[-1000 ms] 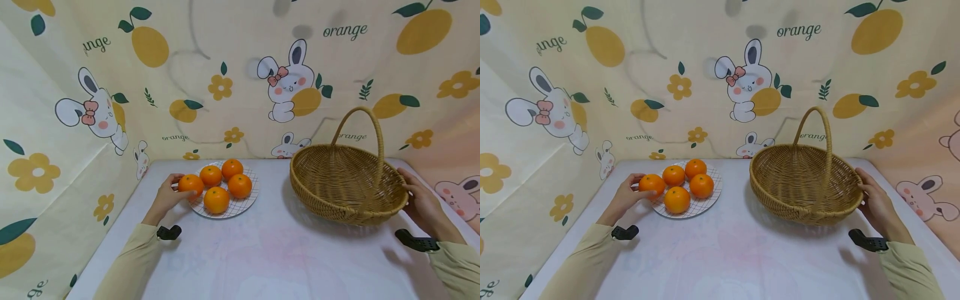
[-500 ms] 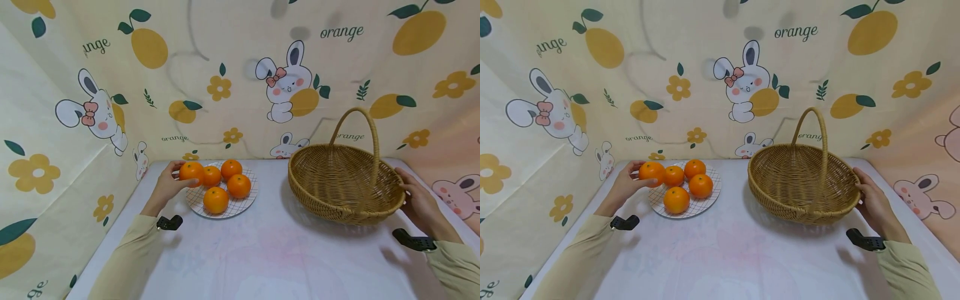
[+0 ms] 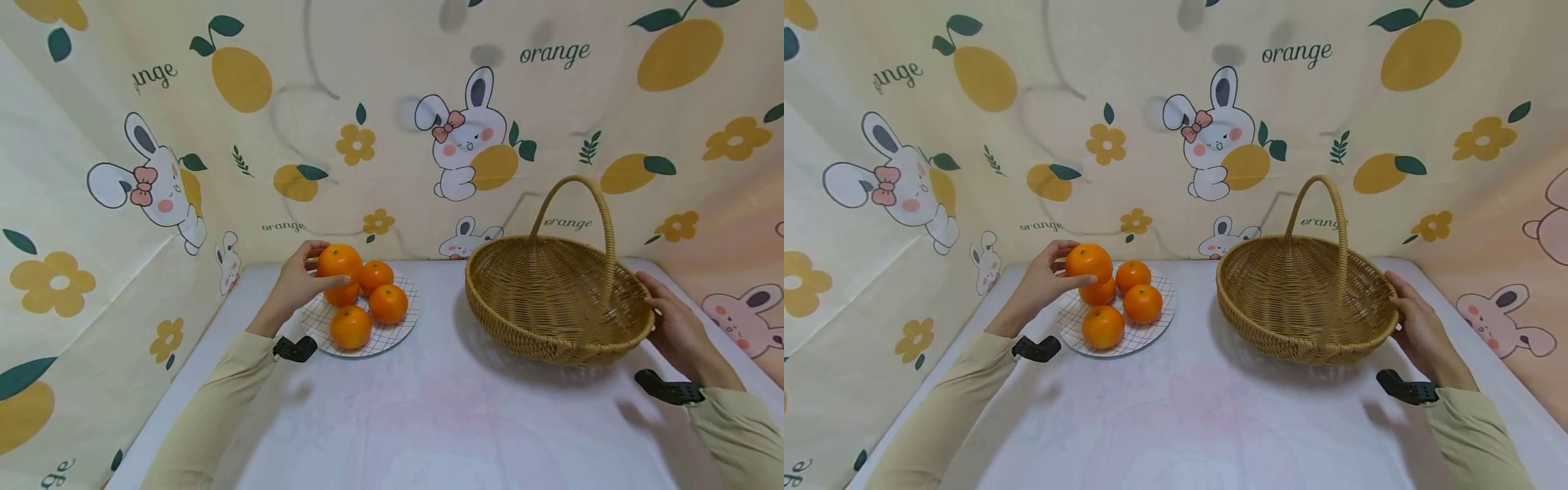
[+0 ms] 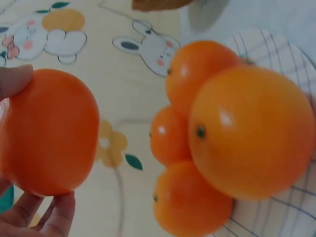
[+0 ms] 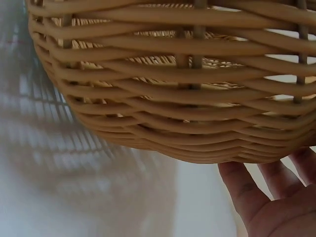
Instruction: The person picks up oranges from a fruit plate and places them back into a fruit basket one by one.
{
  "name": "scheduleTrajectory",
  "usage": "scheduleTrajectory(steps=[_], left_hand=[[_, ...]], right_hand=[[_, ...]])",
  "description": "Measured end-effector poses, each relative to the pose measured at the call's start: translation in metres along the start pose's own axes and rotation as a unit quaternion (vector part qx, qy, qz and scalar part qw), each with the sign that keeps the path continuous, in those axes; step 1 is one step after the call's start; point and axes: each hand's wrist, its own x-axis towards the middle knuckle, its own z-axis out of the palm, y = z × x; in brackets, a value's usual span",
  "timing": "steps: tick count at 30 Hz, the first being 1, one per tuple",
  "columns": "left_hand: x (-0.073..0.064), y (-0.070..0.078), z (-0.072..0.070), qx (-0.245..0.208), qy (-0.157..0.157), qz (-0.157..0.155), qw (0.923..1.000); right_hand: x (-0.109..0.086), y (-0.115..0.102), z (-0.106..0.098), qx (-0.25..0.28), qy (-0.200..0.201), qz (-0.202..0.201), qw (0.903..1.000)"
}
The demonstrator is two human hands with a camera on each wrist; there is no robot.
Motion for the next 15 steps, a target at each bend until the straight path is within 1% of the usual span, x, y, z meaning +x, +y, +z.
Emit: scheduleTrajectory(steps=[4, 9, 15], left_hand=[[0.004, 0.014, 0.008, -0.007, -0.007, 0.011, 0.9999], [0.009, 0.031, 0.017, -0.014, -0.018, 0.023, 0.9995], [0.018, 0.052, 0.032, -0.008, -0.028, 0.033, 0.999]], right_hand=[[0.003, -0.001, 0.005, -0.012, 0.001, 0.011, 0.9999], [0.006, -0.001, 0.011, -0.04, 0.015, 0.024, 0.9988], [0.007, -0.001, 0.016, -0.071, 0.021, 0.033, 0.9967]])
